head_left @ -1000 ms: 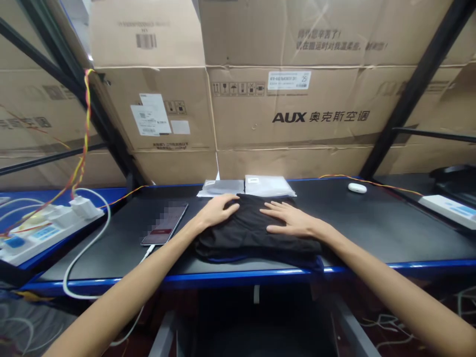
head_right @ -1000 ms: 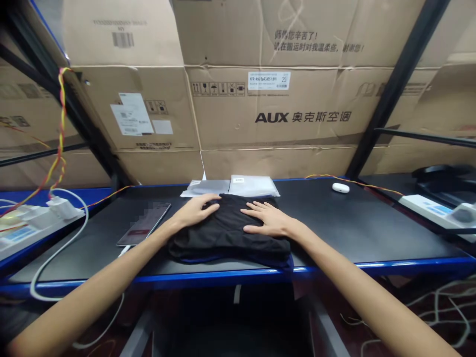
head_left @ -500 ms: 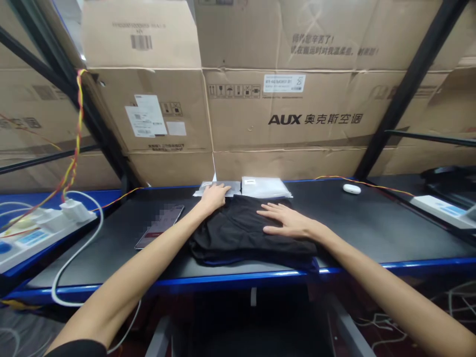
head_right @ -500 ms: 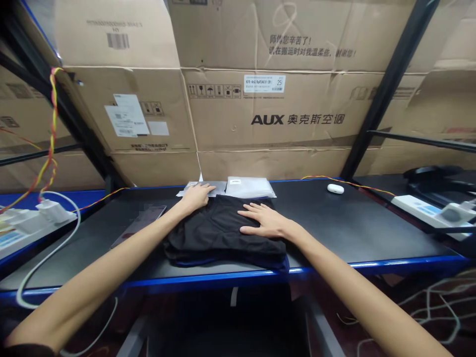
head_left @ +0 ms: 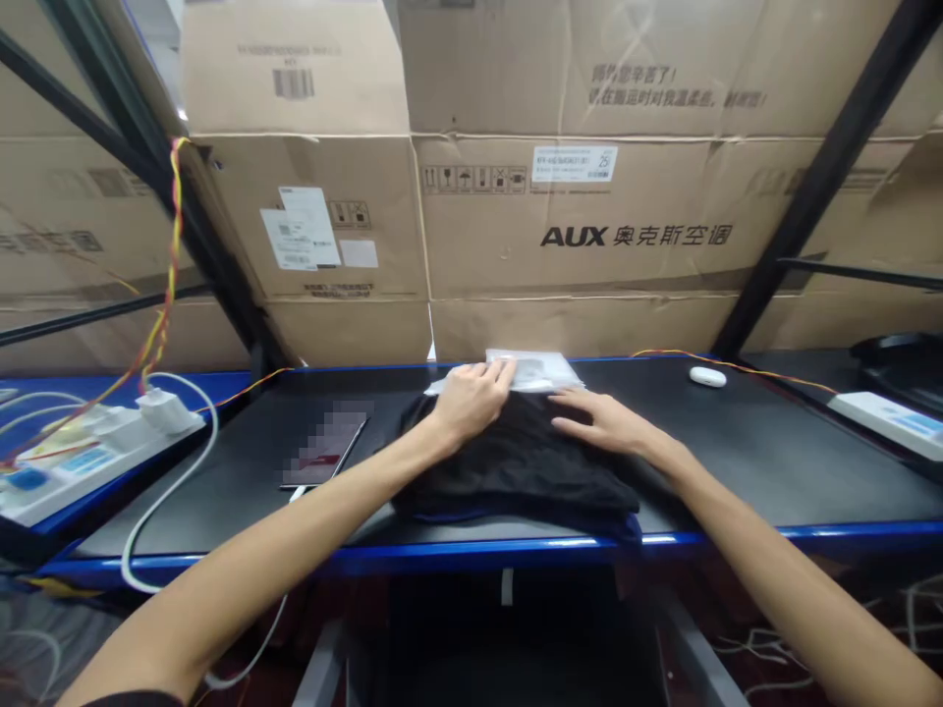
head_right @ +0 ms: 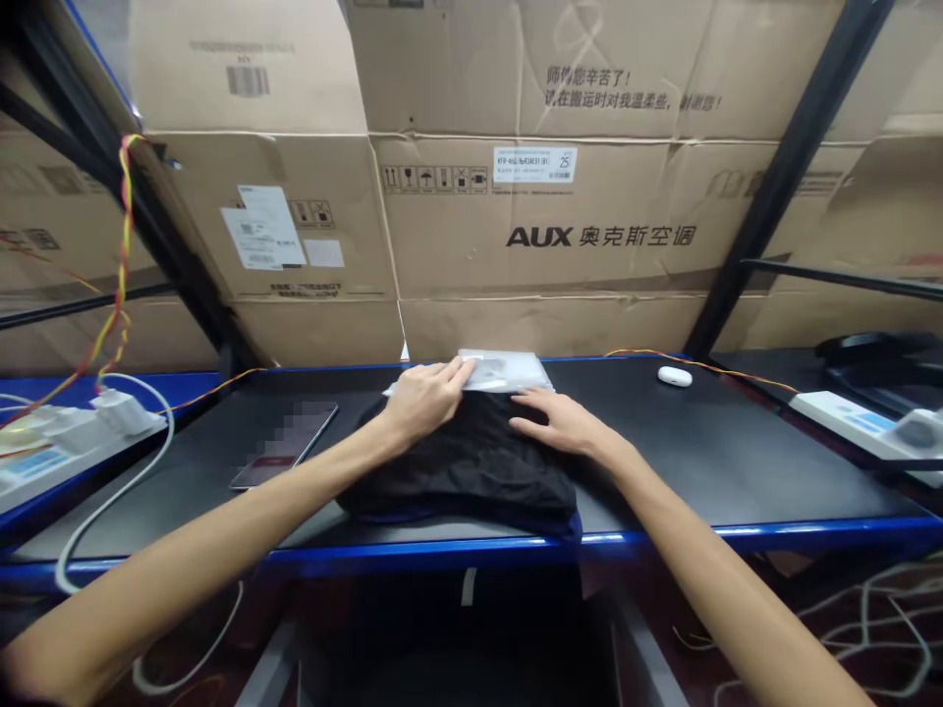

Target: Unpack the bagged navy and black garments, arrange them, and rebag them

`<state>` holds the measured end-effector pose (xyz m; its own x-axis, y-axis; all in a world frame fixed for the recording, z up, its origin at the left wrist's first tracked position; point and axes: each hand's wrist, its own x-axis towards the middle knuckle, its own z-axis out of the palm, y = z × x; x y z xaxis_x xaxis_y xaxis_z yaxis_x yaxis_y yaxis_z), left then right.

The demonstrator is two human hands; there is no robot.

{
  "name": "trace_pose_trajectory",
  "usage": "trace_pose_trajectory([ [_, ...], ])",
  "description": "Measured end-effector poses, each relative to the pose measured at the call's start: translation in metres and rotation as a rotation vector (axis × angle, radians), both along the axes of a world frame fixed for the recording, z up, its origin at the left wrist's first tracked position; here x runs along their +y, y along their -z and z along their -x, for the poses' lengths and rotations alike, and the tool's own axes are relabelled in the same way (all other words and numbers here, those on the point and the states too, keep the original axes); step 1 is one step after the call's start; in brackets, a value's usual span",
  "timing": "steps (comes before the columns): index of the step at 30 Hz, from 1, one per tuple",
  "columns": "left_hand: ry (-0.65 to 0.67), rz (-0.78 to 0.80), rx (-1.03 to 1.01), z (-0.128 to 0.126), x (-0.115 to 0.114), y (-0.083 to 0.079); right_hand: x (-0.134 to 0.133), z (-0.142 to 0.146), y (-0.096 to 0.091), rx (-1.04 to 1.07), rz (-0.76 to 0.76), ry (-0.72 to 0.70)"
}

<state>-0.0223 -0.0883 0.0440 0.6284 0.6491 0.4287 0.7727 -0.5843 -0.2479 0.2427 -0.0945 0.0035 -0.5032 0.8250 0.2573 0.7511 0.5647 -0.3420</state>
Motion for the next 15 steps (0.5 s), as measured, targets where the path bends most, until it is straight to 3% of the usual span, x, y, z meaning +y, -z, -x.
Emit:
trace_pose_trajectory([
  [4, 0.096, 0.16, 0.072, -0.027, -0.006, 0.017, 0.005, -0.007, 0.003, -0.037, -0.028, 0.005],
  [7, 0.168, 0.258, 0.117, -0.026, -0.002, 0.025, 0.007, -0.007, 0.005, -0.105, -0.009, -0.034],
  [11, 0.267, 0.349, 0.079, 0.004, 0.004, 0.02, 0.01, -0.007, 0.007, -0.14, 0.005, -0.025],
  [15, 0.263, 0.378, -0.022, 0.049, 0.004, 0.009, 0.01, -0.007, 0.006, -0.128, 0.016, -0.052],
])
